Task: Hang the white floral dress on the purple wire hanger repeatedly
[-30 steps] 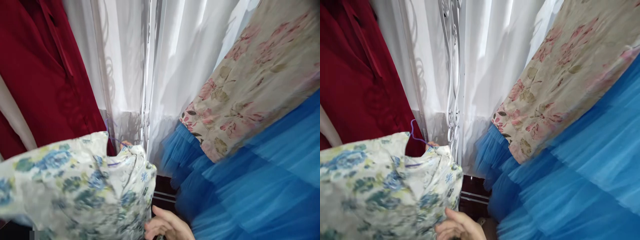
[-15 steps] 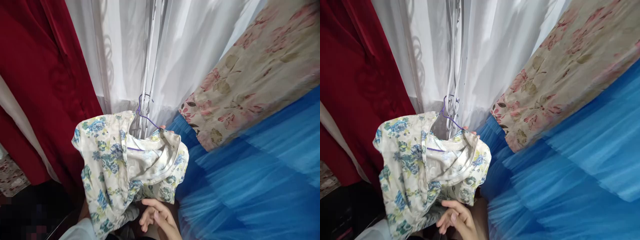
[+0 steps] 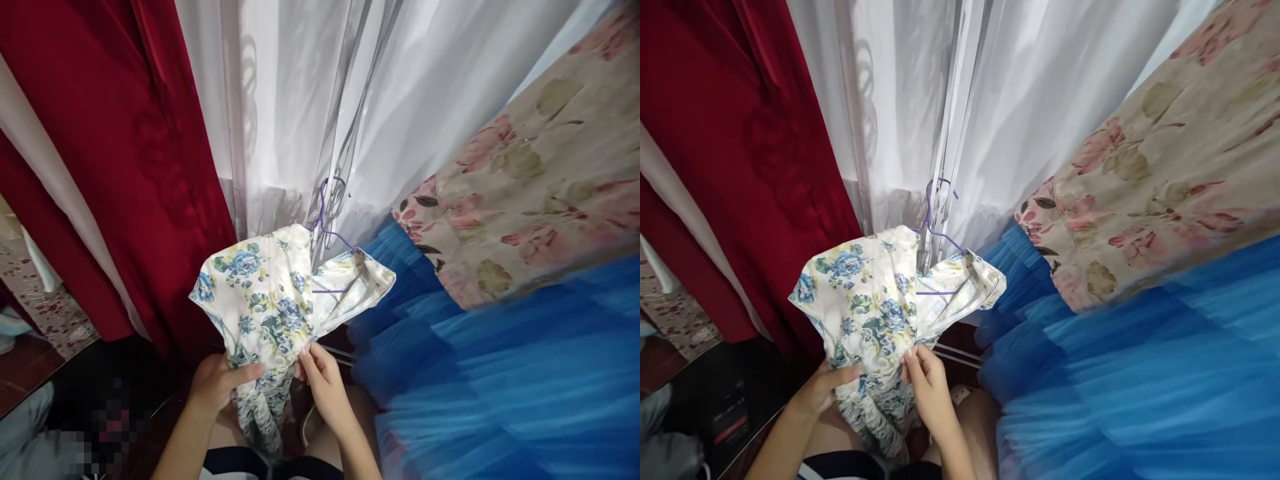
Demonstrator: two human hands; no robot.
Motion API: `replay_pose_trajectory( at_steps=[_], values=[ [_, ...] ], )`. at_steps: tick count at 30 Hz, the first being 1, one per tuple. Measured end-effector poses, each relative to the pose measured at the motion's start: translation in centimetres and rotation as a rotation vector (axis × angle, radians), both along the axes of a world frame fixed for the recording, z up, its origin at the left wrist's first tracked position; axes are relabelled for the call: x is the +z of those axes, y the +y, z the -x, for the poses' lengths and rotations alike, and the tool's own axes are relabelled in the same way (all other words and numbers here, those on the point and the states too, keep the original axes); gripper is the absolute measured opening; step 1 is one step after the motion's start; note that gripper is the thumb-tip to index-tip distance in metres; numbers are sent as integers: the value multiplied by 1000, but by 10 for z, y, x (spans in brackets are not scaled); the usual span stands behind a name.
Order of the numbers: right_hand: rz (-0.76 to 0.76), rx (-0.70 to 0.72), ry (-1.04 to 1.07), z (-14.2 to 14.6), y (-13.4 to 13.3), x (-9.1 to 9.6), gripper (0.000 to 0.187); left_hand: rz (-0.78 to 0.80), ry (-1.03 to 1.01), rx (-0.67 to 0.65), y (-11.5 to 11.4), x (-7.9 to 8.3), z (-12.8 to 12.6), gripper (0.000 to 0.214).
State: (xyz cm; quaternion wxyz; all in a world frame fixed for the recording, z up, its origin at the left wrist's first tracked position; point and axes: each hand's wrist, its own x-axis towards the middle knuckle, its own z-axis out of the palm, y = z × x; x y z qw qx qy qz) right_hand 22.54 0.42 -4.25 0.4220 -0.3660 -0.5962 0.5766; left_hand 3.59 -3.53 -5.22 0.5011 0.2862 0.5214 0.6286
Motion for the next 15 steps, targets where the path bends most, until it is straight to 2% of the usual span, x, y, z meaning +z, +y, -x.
replay_pose_trajectory(
  at_steps=[2, 3, 7, 8, 9, 12, 13, 15],
  values=[
    [-3, -11, 10, 8, 4, 5, 38, 0, -39, 26, 6, 0, 5, 56],
    [16, -25, 19, 10, 6, 6, 38, -33, -14, 95, 12, 0, 8, 53],
    [143, -103, 43, 5, 6, 1, 39, -286, 366, 652, 30, -12, 6, 46],
    [167, -111, 42, 4, 5, -1, 38, -328, 476, 679, 30, -16, 0, 44],
    [180, -112, 40, 3, 4, -2, 37, -352, 572, 601, 28, -21, -8, 41],
    [172, -79, 33, 7, -2, -4, 33, -308, 715, 64, 19, -31, -41, 30],
    [165, -59, 29, 9, -3, -4, 33, -272, 719, -33, 18, -32, -50, 26],
    [153, -23, 15, 11, -1, 0, 33, -216, 711, -49, 21, -32, -63, 14]
  ],
)
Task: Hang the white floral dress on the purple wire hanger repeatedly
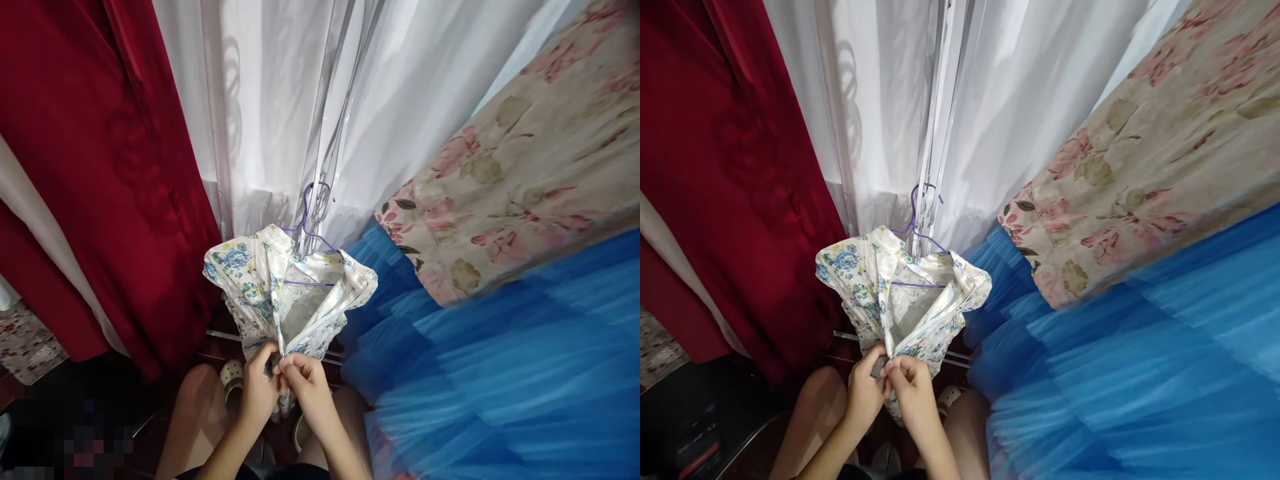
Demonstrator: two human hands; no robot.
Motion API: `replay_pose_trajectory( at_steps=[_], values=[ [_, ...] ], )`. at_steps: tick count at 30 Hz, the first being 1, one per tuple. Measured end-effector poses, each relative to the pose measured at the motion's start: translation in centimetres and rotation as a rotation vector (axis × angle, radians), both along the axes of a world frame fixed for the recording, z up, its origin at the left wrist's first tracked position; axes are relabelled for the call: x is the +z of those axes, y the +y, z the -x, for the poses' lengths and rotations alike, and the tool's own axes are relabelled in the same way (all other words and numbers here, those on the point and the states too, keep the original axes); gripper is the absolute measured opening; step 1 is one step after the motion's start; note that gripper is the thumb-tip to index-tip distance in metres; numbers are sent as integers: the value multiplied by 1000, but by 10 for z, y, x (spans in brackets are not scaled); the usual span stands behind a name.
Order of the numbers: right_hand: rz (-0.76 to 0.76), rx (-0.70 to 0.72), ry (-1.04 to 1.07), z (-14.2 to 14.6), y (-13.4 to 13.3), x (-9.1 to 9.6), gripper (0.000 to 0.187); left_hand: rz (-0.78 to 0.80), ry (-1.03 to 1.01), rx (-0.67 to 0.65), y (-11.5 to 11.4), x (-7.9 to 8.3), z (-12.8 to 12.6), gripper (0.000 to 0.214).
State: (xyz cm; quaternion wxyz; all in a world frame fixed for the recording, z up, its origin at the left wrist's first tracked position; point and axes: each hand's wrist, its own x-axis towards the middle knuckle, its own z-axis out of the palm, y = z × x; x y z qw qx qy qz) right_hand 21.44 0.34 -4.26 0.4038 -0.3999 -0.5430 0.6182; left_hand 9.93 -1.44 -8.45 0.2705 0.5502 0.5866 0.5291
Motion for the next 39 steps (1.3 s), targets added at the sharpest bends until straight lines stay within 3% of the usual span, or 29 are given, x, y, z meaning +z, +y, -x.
replay_pose_trajectory(
  at_steps=[3, 6, 10, 13, 17, 21, 24, 26, 30, 33, 36, 39],
  values=[
    [-15, -49, 9, -4, 18, 19, 34, 7, 61, -96, 12, 7, 0, 11],
    [-44, -142, 77, -6, 52, 59, 32, 38, 224, -281, 21, 19, 13, 12],
    [-183, -129, 146, 10, 94, 117, 34, 93, 492, -339, 20, 31, 29, 17],
    [-241, -166, 207, 24, 104, 135, 32, 117, 589, -374, 19, 34, 33, 19],
    [-268, -189, 226, 28, 95, 125, 32, 21, 391, -331, 30, 58, 40, 8],
    [-337, -174, 163, 20, 79, 118, 31, -311, 145, -114, 57, 118, 52, 40],
    [-421, -142, 92, 15, 75, 124, 32, -492, 220, -174, 81, 162, 53, 29],
    [-456, -129, 49, 14, 79, 124, 33, -558, 318, -206, 92, 180, 50, 16],
    [-459, -178, 7, 21, 94, 109, 34, -667, 427, -135, 101, 188, 46, 14],
    [-491, -195, -43, 29, 101, 92, 35, -716, 373, 37, 104, 185, 56, 12],
    [-492, -171, -124, 31, 100, 80, 34, -721, 171, 263, 112, 184, 85, 14],
    [-459, -139, -136, 30, 93, 73, 34, -709, -155, 436, 131, 179, 129, 19]
  ],
)
